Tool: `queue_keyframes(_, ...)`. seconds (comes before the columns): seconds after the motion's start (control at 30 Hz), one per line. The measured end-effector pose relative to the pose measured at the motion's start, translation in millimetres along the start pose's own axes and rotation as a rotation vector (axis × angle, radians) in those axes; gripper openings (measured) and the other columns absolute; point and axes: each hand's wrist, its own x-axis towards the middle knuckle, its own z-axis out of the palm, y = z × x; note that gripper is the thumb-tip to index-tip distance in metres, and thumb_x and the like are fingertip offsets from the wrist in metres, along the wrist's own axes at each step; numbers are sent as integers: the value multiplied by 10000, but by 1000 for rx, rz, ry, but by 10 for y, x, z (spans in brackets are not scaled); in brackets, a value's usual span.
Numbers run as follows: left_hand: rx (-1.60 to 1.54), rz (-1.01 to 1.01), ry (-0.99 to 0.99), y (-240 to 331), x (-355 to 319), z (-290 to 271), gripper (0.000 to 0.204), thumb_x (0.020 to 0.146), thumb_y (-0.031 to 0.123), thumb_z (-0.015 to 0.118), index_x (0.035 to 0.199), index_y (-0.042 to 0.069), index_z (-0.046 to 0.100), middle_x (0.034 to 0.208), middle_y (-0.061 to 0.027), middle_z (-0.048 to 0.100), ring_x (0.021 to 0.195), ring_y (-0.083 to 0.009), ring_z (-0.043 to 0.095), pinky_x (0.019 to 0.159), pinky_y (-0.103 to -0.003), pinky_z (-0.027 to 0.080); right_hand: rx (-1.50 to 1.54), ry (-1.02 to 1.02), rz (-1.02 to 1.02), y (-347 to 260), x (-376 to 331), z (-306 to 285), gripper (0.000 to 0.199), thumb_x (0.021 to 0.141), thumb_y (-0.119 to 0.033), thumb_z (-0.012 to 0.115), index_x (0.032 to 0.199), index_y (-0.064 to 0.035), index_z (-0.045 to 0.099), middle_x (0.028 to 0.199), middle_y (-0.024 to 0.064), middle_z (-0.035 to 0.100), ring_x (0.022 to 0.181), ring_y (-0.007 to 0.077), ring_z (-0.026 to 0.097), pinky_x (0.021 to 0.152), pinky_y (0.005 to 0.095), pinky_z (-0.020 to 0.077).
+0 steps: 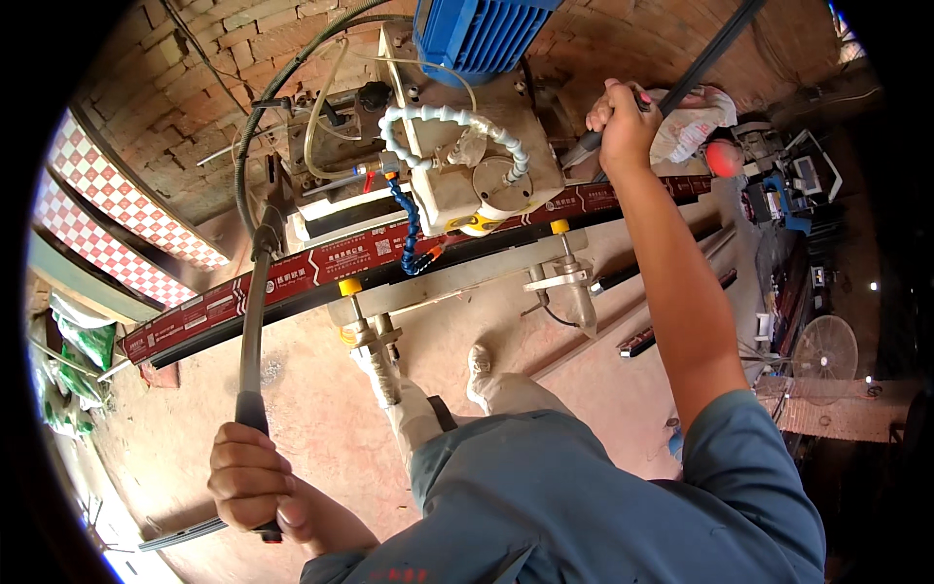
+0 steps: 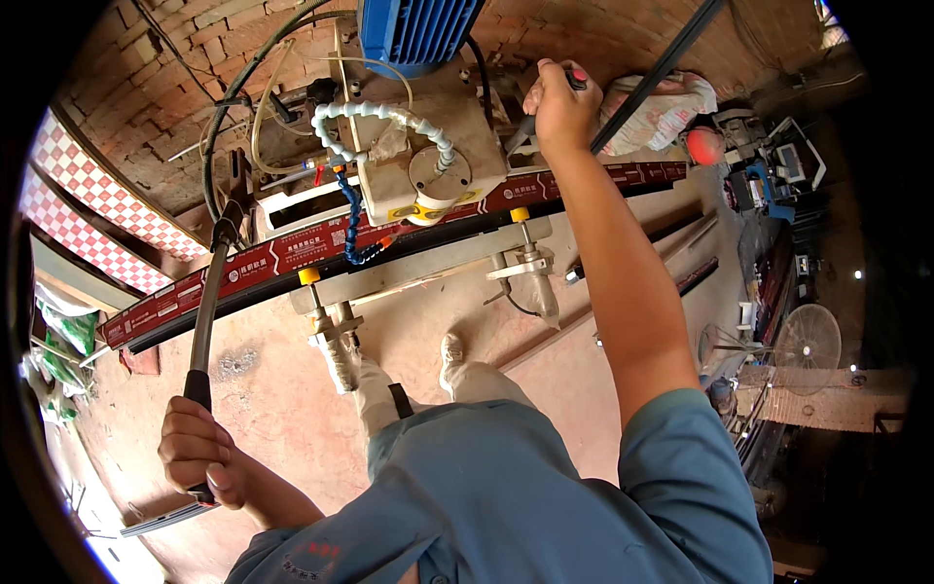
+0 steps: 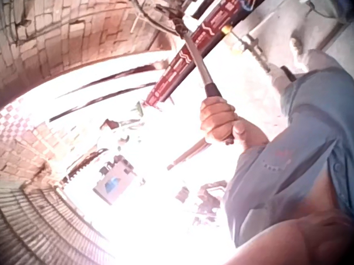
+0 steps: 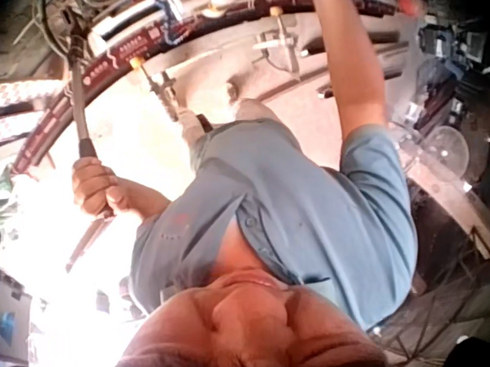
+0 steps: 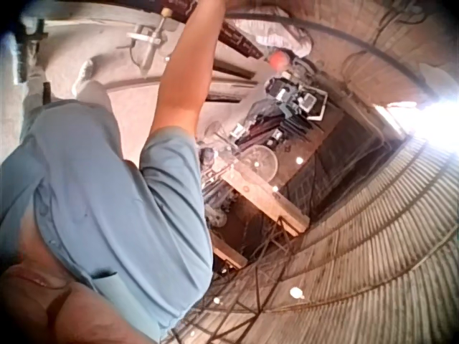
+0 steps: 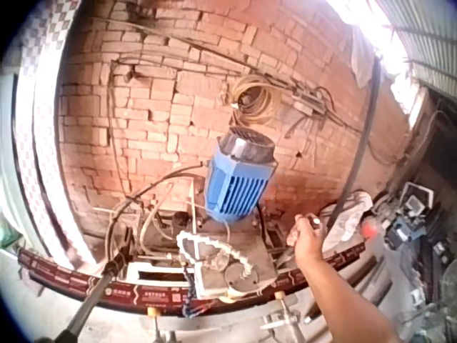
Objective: The person positions a long metal profile into a cutting machine, secures it with clamps, and operates the machine to cut the material. They then remove the cut piece and repeat the process with another profile.
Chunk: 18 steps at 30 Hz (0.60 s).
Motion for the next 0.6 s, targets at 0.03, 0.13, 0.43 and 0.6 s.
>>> queue_keyframes(0.03, 18, -10, 33, 2, -11, 11, 384, 857, 368, 679, 650, 160, 431, 537, 58, 408, 494, -99, 411, 564, -282, 372, 1, -6, 6, -24, -21, 12, 225, 868, -46, 554, 671, -78, 450, 531, 36, 428, 443, 148, 388, 474, 310, 365)
queue_keyframes(0.13, 20, -8, 68, 10, 5, 61, 381, 860, 346, 678, 641, 161, 428, 536, 55, 399, 493, -100, 408, 563, -280, 360, 16, -21, 12, -22, -25, 13, 258, 872, -56, 573, 663, -91, 426, 524, 37, 428, 443, 148, 393, 474, 312, 373)
queue_keyframes(0.43, -5, 6, 83, 3, 24, 134, 332, 839, 285, 663, 628, 163, 436, 533, 61, 409, 492, -93, 419, 555, -267, 348, 63, 21, 29, -5, -39, 11, 199, 849, -59, 602, 695, -58, 477, 525, 24, 446, 437, 129, 401, 441, 292, 368)
queue_keyframes(0.6, -22, 45, 42, -54, -11, 75, 310, 823, 288, 656, 635, 178, 436, 549, 74, 423, 509, -81, 418, 575, -268, 352, 65, 55, 45, -54, -75, 90, 211, 844, -56, 598, 688, -72, 456, 537, 22, 422, 440, 130, 382, 458, 286, 354)
